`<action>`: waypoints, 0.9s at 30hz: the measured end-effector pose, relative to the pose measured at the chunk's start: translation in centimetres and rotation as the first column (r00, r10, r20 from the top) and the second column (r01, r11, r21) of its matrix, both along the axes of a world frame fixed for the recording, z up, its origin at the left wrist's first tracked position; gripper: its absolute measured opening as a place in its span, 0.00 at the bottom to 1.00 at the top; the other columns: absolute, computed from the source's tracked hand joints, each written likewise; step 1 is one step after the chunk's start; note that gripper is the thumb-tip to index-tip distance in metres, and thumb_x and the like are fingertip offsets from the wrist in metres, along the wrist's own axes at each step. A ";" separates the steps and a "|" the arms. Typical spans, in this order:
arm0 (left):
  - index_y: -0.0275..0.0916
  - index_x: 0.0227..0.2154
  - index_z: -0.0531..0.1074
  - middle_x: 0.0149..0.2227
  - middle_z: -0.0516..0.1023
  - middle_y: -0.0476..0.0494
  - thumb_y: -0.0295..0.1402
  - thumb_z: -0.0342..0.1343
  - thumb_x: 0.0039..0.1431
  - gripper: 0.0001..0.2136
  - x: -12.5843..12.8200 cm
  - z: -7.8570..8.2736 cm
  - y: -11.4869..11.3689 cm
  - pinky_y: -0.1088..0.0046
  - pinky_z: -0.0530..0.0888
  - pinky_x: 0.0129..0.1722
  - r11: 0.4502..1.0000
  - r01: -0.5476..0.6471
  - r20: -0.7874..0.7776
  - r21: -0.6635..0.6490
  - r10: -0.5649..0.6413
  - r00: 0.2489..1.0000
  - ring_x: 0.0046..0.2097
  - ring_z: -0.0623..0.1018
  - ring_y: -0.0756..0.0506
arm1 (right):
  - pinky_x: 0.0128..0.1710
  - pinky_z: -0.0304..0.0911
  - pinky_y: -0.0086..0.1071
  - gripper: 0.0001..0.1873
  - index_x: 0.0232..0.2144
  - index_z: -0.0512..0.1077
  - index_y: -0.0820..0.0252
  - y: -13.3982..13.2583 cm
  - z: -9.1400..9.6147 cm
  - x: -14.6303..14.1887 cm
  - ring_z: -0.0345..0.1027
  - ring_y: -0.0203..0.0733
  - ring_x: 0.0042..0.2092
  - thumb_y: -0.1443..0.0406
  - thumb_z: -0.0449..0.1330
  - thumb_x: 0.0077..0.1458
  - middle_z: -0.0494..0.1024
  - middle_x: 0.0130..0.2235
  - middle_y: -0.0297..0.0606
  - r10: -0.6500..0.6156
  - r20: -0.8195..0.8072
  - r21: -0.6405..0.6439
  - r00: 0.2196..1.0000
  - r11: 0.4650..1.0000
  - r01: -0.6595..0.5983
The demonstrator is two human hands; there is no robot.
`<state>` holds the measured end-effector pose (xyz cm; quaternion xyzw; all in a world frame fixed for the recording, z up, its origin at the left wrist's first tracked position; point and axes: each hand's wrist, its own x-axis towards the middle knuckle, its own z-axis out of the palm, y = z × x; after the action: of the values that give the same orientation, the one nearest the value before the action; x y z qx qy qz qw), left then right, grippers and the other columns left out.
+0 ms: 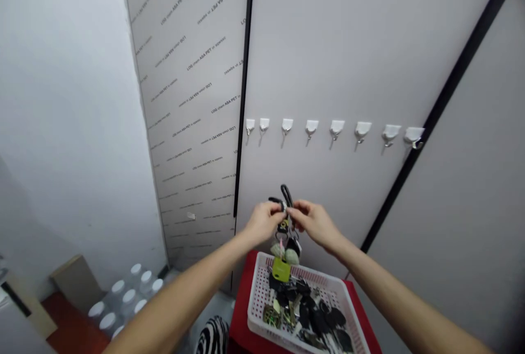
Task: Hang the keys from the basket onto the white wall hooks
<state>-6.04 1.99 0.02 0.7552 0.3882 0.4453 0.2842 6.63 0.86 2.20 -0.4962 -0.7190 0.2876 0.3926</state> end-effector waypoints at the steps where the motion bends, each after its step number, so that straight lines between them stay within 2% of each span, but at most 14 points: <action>1: 0.32 0.20 0.68 0.20 0.66 0.51 0.28 0.43 0.44 0.09 0.5 -1.0 -0.6 0.81 0.61 0.25 1.000 0.016 -0.044 -0.004 -0.016 0.999 0.25 0.64 0.53 | 0.17 0.51 0.23 0.09 0.21 0.62 0.64 -0.5 -0.9 0.7 0.54 0.28 0.17 0.62 0.49 0.40 0.61 0.15 0.28 0.003 0.048 -0.015 0.999 1.000 -0.002; 5: 0.34 0.23 0.68 0.23 0.68 0.48 0.28 0.42 0.44 0.09 1.9 -4.2 -2.1 0.79 0.61 0.27 0.999 0.035 -0.295 -0.013 -0.038 0.955 0.28 0.65 0.52 | 0.20 0.51 0.24 0.09 0.20 0.64 0.64 -2.3 -4.1 3.1 0.55 0.30 0.20 0.64 0.48 0.40 0.63 0.17 0.31 0.015 0.224 -0.044 0.975 0.999 -0.005; 9: 0.37 0.27 0.68 0.30 0.68 0.47 0.29 0.44 0.43 0.09 2.5 -6.0 -2.8 0.76 0.62 0.31 1.000 0.009 -0.564 -0.018 -0.018 0.825 0.33 0.66 0.50 | 0.21 0.48 0.23 0.07 0.16 0.64 0.65 -3.5 -6.9 4.3 0.54 0.30 0.22 0.68 0.48 0.38 0.64 0.18 0.31 0.062 0.369 -0.094 0.928 0.995 -0.029; 14: 0.38 0.26 0.68 0.31 0.69 0.43 0.30 0.45 0.42 0.09 2.5 -6.3 -3.7 0.73 0.64 0.32 0.997 0.034 -0.774 0.065 0.029 0.633 0.37 0.65 0.46 | 0.19 0.44 0.22 0.05 0.12 0.62 0.64 -4.0 -9.9 4.3 0.49 0.28 0.20 0.71 0.49 0.33 0.60 0.15 0.28 0.076 0.469 -0.141 0.880 0.990 -0.010; 16: 0.37 0.25 0.68 0.31 0.69 0.41 0.30 0.45 0.41 0.09 2.1 -6.0 -4.0 0.71 0.64 0.31 0.996 0.035 -0.810 0.076 0.042 0.586 0.36 0.66 0.45 | 0.18 0.42 0.22 0.04 0.12 0.61 0.64 -3.9 -10.2 4.2 0.47 0.27 0.19 0.71 0.50 0.33 0.57 0.14 0.27 0.103 0.459 -0.179 0.883 0.984 -0.021; 18: 0.36 0.24 0.69 0.30 0.70 0.40 0.30 0.45 0.41 0.09 1.7 -5.6 -4.1 0.70 0.64 0.30 0.999 0.000 -0.830 0.042 0.035 0.557 0.34 0.67 0.44 | 0.17 0.42 0.22 0.05 0.12 0.62 0.64 -3.5 -9.7 4.1 0.47 0.27 0.18 0.68 0.50 0.35 0.55 0.13 0.27 0.128 0.384 -0.233 0.914 0.972 -0.039; 20: 0.36 0.23 0.69 0.27 0.70 0.41 0.30 0.45 0.40 0.09 1.3 -5.2 -3.8 0.70 0.64 0.28 0.999 -0.050 -0.813 -0.014 0.018 0.582 0.31 0.68 0.45 | 0.17 0.43 0.23 0.11 0.13 0.61 0.63 -2.9 -8.5 4.1 0.48 0.27 0.17 0.62 0.49 0.38 0.56 0.12 0.27 0.108 0.232 -0.281 0.967 0.959 -0.039; 22: 0.36 0.21 0.68 0.23 0.70 0.44 0.33 0.45 0.40 0.08 1.2 -4.7 -3.1 0.72 0.63 0.26 0.993 -0.086 -0.714 -0.082 0.002 0.701 0.27 0.68 0.47 | 0.16 0.45 0.23 0.17 0.13 0.59 0.63 -2.1 -6.8 3.9 0.49 0.28 0.15 0.56 0.46 0.41 0.57 0.12 0.28 0.025 -0.006 -0.327 1.000 0.945 -0.026; 23: 0.36 0.19 0.67 0.20 0.69 0.46 0.35 0.45 0.41 0.09 1.2 -4.2 -2.7 0.74 0.62 0.25 0.986 -0.091 -0.615 -0.139 -0.013 0.789 0.25 0.67 0.49 | 0.16 0.46 0.24 0.19 0.12 0.58 0.62 -1.8 -5.7 3.8 0.49 0.28 0.15 0.53 0.44 0.41 0.57 0.12 0.28 -0.020 -0.145 -0.344 0.989 0.938 -0.031; 25: 0.35 0.14 0.63 0.14 0.64 0.49 0.40 0.42 0.43 0.14 1.6 -2.8 -1.7 0.77 0.60 0.21 0.953 -0.043 -0.314 -0.300 -0.056 0.948 0.19 0.64 0.53 | 0.15 0.45 0.24 0.23 0.11 0.54 0.61 -1.2 -3.5 3.5 0.47 0.27 0.13 0.49 0.40 0.41 0.54 0.11 0.27 -0.055 -0.407 -0.353 0.912 0.930 -0.102; 26: 0.35 0.12 0.59 0.12 0.61 0.51 0.43 0.40 0.44 0.17 1.9 -1.9 -1.2 0.78 0.58 0.19 0.923 0.031 -0.129 -0.384 -0.087 0.988 0.17 0.61 0.55 | 0.14 0.44 0.24 0.24 0.10 0.52 0.60 -1.0 -2.4 3.3 0.45 0.26 0.13 0.48 0.38 0.41 0.52 0.11 0.26 -0.039 -0.508 -0.339 0.861 0.928 -0.158; 27: 0.35 0.11 0.56 0.11 0.58 0.52 0.46 0.36 0.45 0.20 2.2 -0.8 -0.7 0.79 0.56 0.17 0.882 0.139 0.057 -0.450 -0.127 0.990 0.15 0.58 0.56 | 0.14 0.43 0.24 0.26 0.09 0.50 0.60 -0.9 -1.3 3.1 0.43 0.26 0.12 0.47 0.36 0.41 0.50 0.10 0.25 -0.005 -0.583 -0.311 0.813 0.926 -0.216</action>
<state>-3.87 1.27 -0.78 0.6871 0.4249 0.3320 0.4870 9.71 -0.01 0.86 -0.4087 -0.5285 0.5726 0.4752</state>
